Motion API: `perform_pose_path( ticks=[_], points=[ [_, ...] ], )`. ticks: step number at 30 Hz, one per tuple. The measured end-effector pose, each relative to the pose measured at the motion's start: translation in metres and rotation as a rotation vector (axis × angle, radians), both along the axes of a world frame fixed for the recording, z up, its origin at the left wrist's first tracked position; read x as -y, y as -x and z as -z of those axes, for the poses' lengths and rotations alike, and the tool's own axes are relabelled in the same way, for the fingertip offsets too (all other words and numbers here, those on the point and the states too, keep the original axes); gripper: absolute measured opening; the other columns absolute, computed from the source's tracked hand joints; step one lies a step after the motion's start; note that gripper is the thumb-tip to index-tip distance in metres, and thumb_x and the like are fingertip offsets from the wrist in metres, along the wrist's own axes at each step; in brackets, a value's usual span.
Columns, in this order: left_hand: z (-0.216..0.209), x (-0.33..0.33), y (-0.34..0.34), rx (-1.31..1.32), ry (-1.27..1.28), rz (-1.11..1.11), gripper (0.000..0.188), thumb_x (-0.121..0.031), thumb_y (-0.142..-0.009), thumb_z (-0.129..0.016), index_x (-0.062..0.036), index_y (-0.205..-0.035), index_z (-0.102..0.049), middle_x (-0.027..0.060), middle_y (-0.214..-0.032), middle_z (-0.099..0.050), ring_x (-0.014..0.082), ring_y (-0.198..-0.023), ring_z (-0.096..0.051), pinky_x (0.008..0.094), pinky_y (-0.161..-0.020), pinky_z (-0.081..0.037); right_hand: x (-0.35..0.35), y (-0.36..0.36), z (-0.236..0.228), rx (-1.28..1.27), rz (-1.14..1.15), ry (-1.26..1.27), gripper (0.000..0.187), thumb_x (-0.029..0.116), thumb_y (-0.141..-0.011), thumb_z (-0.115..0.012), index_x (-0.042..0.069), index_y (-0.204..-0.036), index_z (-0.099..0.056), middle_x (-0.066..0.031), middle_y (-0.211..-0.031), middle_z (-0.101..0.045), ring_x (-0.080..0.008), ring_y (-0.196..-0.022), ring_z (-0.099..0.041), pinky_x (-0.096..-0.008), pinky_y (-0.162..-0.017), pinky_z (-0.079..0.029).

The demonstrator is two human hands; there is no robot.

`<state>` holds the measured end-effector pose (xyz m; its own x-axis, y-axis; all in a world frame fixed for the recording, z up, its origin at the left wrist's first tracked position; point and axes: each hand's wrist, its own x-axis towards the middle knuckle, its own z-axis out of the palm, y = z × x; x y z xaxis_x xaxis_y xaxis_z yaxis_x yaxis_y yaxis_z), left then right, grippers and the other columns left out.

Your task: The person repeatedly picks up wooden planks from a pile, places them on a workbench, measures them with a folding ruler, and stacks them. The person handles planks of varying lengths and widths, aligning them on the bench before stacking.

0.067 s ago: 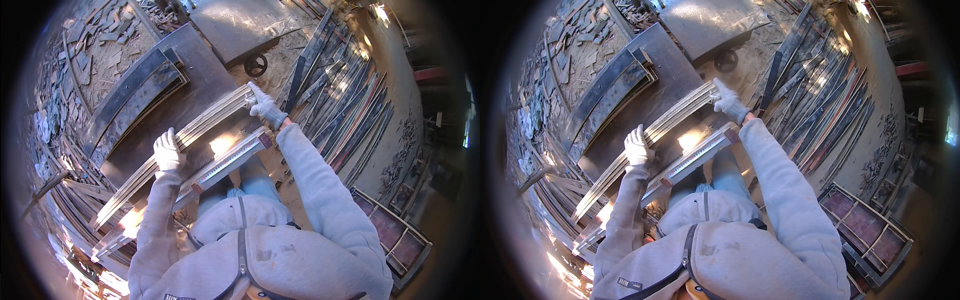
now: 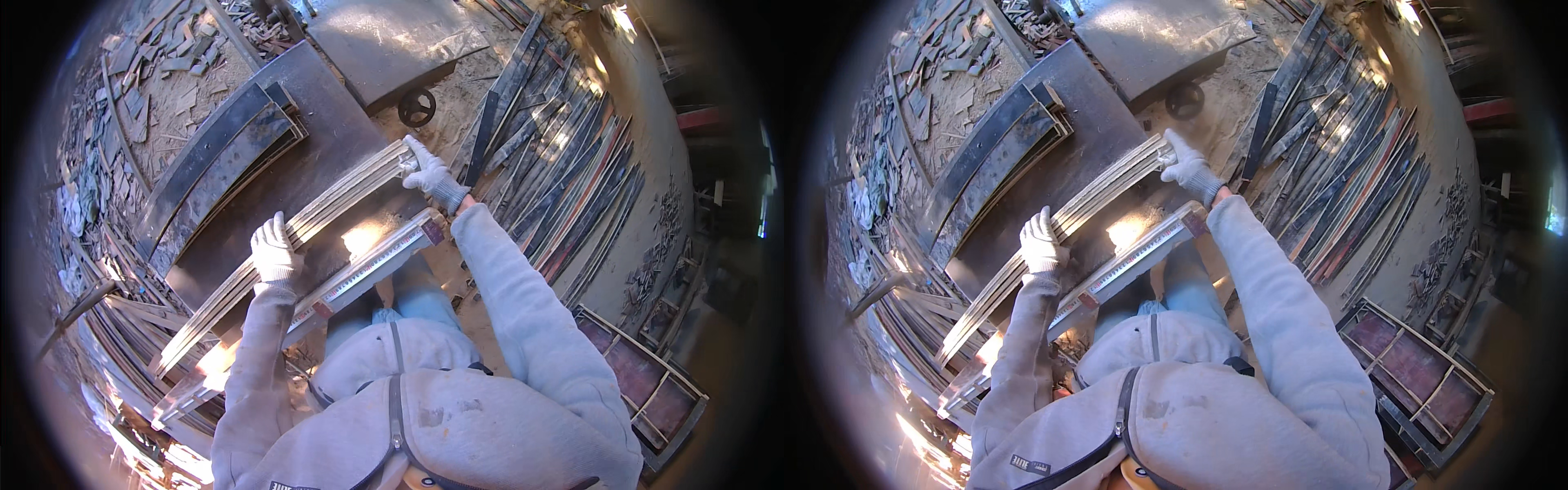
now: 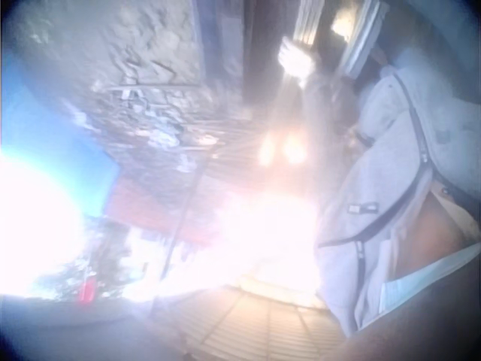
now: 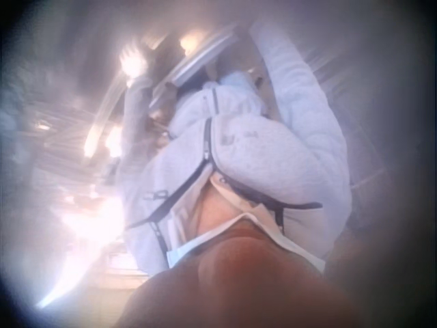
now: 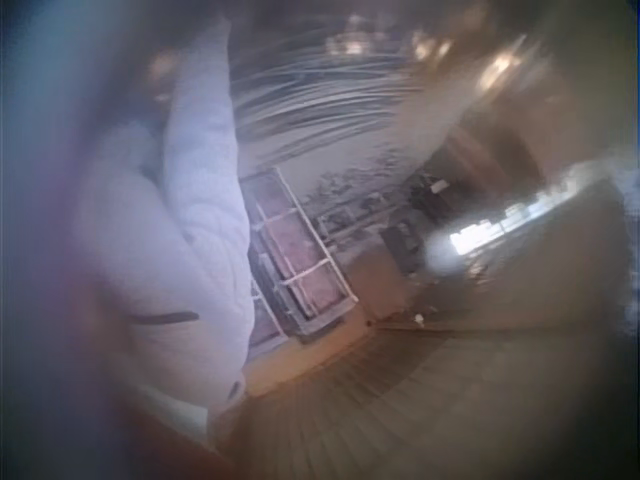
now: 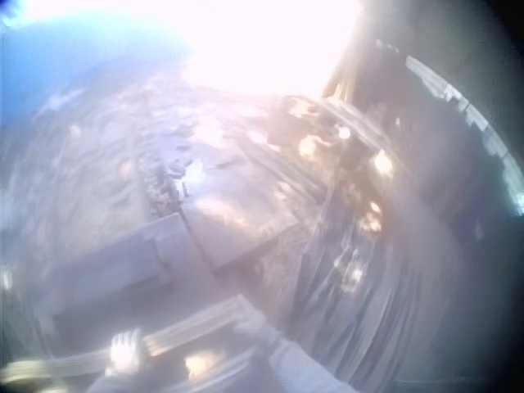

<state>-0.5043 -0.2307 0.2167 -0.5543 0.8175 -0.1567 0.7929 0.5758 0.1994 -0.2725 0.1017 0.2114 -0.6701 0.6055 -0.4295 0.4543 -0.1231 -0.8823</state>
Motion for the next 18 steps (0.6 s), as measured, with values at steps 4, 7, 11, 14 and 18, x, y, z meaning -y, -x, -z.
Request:
perform_pose_path(
  ticks=[4, 7, 11, 14, 18],
  points=[
    [-0.002, 0.001, -0.002, 0.021, 0.063, -0.024, 0.109, -0.042, -0.067, -0.096, -0.0051, -0.154, -0.044, 0.0187, -0.140, -0.058, 0.0400, -0.130, -0.055, 0.0534, -0.116, -0.040, 0.021, -0.004, 0.003, 0.286, -0.030, -0.542, 0.057, 0.035, -0.095, -0.078, 0.006, -0.140, -0.059, -0.0177, -0.104, -0.077, -0.0315, -0.095, -0.076, -0.0480, -0.081, -0.060],
    [-0.002, 0.001, -0.004, -0.053, 0.104, -0.012, 0.110, -0.043, -0.066, -0.096, -0.0051, -0.154, -0.044, 0.0189, -0.140, -0.058, 0.0409, -0.130, -0.054, 0.0542, -0.116, -0.040, 0.025, -0.012, -0.010, 0.389, -0.070, -0.714, 0.035, 0.043, -0.101, -0.071, 0.009, -0.105, -0.067, -0.0199, -0.085, -0.075, -0.0444, -0.078, -0.073, -0.0524, -0.074, -0.059],
    [-0.001, 0.002, -0.005, -0.113, -0.004, 0.035, 0.108, -0.046, -0.066, -0.095, -0.0069, -0.153, -0.045, 0.0178, -0.137, -0.059, 0.0408, -0.127, -0.056, 0.0544, -0.114, -0.041, -0.014, -0.027, -0.049, -0.121, 0.376, -0.013, 0.024, 0.022, -0.104, -0.068, 0.008, -0.085, -0.072, -0.0064, -0.070, -0.073, -0.0283, -0.066, -0.072, -0.0422, -0.061, -0.059],
    [0.001, 0.003, -0.005, -0.110, 0.052, 0.016, 0.101, -0.045, -0.067, -0.091, -0.0060, -0.150, -0.048, 0.0173, -0.135, -0.061, 0.0398, -0.125, -0.058, 0.0521, -0.113, -0.043, -0.083, -0.055, -0.058, -0.464, 0.843, 0.204, 0.028, 0.023, -0.109, -0.065, -0.003, -0.120, -0.065, -0.0160, -0.113, -0.075, -0.0269, -0.091, -0.075, -0.0427, -0.084, -0.064],
    [0.002, 0.001, -0.002, -0.064, 0.026, 0.006, 0.066, -0.014, -0.071, -0.069, -0.0064, -0.136, -0.057, 0.0178, -0.123, -0.065, 0.0418, -0.114, -0.062, 0.0524, -0.102, -0.048, -0.085, -0.053, -0.008, -0.507, 0.780, 0.425, 0.061, 0.040, -0.113, -0.057, -0.004, -0.154, -0.050, -0.0195, -0.143, -0.065, -0.0342, -0.139, -0.060, -0.0460, -0.117, -0.050]
  ],
)
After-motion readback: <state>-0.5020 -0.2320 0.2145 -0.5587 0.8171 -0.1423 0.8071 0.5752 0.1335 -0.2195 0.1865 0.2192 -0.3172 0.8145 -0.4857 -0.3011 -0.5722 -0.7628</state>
